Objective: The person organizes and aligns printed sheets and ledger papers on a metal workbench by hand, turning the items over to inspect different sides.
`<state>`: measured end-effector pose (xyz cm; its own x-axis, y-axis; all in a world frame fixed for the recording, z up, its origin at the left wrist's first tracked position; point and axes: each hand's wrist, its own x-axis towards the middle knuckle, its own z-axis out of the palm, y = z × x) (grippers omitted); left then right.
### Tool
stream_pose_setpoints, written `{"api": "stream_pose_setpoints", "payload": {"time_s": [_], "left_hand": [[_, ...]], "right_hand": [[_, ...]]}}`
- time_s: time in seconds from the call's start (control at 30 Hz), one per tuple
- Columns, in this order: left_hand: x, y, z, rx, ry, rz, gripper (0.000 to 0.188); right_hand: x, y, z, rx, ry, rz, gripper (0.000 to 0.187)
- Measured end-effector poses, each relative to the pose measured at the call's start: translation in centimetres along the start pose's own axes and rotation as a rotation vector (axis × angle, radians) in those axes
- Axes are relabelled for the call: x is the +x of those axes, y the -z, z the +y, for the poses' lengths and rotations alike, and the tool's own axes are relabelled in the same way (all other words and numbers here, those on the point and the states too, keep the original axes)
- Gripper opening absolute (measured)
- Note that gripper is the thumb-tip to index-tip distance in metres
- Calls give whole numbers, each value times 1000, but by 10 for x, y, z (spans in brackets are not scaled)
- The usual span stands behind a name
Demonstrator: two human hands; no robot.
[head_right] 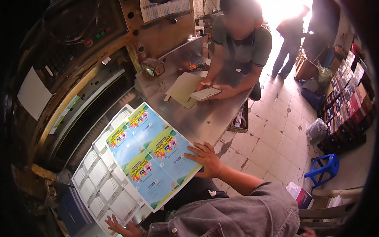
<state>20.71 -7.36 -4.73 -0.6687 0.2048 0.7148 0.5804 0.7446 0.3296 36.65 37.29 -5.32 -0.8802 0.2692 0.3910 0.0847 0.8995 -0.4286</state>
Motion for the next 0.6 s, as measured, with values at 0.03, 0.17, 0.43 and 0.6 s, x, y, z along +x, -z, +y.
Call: {"api": "stream_pose_setpoints", "payload": {"time_s": [0.03,0.17,0.43,0.6], "left_hand": [[0,-5,3,-7,3,1,63],[-4,-13,6,196,-61,92,63],[-3,-15,12,189,-48,137,55],[0,-9,17,205,-58,111,50]], "right_hand": [[2,-1,1,-8,0,-1,83],[3,-4,2,-7,6,5,82],[2,-1,0,-28,6,24,80],[0,-3,0,-36,4,0,81]]}}
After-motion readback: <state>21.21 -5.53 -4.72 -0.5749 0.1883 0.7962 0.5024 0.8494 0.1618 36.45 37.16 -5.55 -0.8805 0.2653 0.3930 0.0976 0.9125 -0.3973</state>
